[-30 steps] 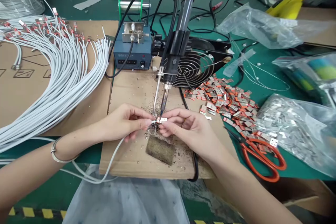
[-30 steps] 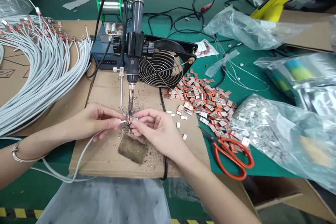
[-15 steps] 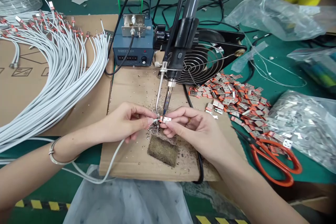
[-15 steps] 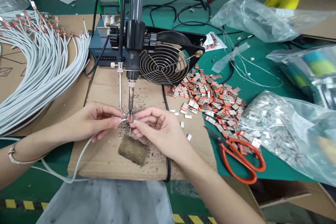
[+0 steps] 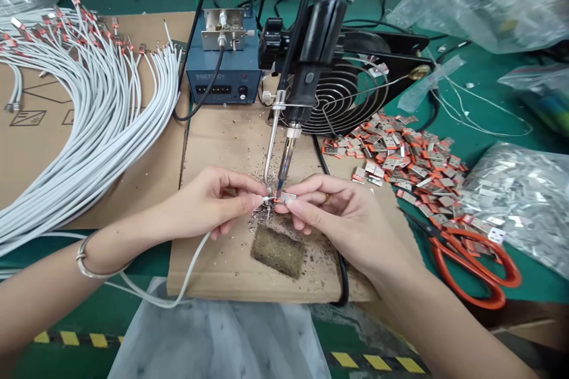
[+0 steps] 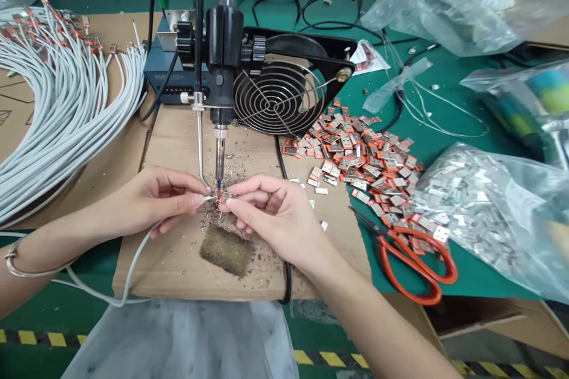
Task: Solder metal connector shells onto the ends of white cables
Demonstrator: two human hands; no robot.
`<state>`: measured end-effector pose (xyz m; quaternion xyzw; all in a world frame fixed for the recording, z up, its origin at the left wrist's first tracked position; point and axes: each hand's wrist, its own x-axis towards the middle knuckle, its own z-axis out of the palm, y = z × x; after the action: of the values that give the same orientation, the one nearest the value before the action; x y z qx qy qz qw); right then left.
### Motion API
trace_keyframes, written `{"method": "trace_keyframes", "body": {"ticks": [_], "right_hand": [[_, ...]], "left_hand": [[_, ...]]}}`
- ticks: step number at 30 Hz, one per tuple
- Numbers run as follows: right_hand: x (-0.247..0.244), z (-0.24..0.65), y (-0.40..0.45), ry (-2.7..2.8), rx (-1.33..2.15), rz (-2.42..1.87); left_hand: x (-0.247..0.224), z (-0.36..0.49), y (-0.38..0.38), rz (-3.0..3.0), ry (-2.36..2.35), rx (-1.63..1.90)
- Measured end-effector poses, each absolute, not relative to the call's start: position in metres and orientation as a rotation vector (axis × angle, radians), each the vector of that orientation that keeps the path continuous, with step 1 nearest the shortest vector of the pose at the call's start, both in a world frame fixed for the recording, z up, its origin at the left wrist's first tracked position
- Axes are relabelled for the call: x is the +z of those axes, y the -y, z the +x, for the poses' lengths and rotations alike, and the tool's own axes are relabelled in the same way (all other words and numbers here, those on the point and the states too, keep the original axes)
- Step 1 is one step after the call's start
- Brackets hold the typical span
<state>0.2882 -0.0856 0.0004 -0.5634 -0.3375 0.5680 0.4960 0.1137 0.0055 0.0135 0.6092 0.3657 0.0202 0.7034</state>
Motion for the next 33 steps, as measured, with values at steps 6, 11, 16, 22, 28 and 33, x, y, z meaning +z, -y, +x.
{"method": "trace_keyframes", "body": {"ticks": [6, 11, 16, 22, 28, 33], "right_hand": [[0.0005, 0.2871, 0.0846, 0.828, 1.362, -1.42], [0.0015, 0.2878, 0.0857, 0.883, 1.324, -1.425], [0.0024, 0.2868, 0.0854, 0.915, 1.299, -1.426], [0.0006, 0.2853, 0.0833, 0.921, 1.251, -1.476], [-0.0024, 0.2847, 0.0823, 0.912, 1.26, -1.452], [0.0008, 0.2849, 0.0839, 0.942, 1.244, -1.455]], "left_hand": [[0.0122, 0.114, -0.0069, 1.375, -0.812, 0.044], [0.0141, 0.114, -0.0061, 1.366, -0.815, 0.041], [0.0163, 0.115, -0.0064, 1.361, -0.833, 0.036], [0.0144, 0.1156, -0.0082, 1.413, -0.845, 0.028], [0.0159, 0.1153, -0.007, 1.411, -0.838, 0.027], [0.0158, 0.1145, -0.006, 1.401, -0.849, 0.041]]}}
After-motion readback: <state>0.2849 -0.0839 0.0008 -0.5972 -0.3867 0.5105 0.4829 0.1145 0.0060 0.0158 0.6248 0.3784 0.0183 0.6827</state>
